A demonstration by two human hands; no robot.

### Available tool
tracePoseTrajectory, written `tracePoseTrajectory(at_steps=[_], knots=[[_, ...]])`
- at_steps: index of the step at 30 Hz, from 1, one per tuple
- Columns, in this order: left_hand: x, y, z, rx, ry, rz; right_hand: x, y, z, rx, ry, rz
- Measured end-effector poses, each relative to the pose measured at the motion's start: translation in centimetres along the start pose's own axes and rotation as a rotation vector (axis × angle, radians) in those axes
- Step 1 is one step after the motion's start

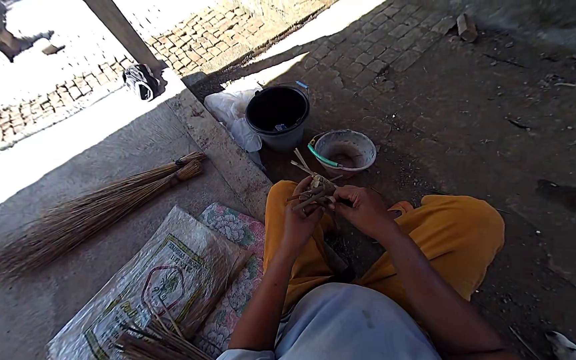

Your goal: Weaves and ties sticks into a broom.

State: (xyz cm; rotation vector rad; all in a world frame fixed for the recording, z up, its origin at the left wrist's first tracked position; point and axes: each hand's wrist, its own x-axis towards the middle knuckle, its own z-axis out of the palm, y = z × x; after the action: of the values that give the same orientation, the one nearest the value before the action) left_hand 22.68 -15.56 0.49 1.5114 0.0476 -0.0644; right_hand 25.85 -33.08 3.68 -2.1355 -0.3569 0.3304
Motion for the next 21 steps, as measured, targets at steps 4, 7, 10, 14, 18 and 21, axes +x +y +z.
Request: tracePoseTrajectory(at_steps=[4,7,10,14,18,21], knots=[[0.0,-0.5,-0.1,-0.194,0.064,0.023,-0.5,1.0,1.5,0.069,0.144,-0.102],[0.1,-0.6,-0.2,-0.356,0.147,0.073,-0.4,1.3,1.8,0.314,0.214,-0.115],[0.2,-0.6,-0.2,-0.394,0.169,0.130,0.0,1.5,1.9,0.487,0.058,-0.061],[0.3,-0.6,0.1,-0.386,0.161,0.196,0.8,1.9,3.7,0.826,0.007,-0.051],[0.3,-0.9,-0.5,-0.381,0.208,0.251,1.0,2.2,4.8,0.982,0.006,-0.029],[0.5,-1.0,-1.8,-0.384,0.299,0.287,0.9,3.0,4.9,0.871,-0.090,0.033]])
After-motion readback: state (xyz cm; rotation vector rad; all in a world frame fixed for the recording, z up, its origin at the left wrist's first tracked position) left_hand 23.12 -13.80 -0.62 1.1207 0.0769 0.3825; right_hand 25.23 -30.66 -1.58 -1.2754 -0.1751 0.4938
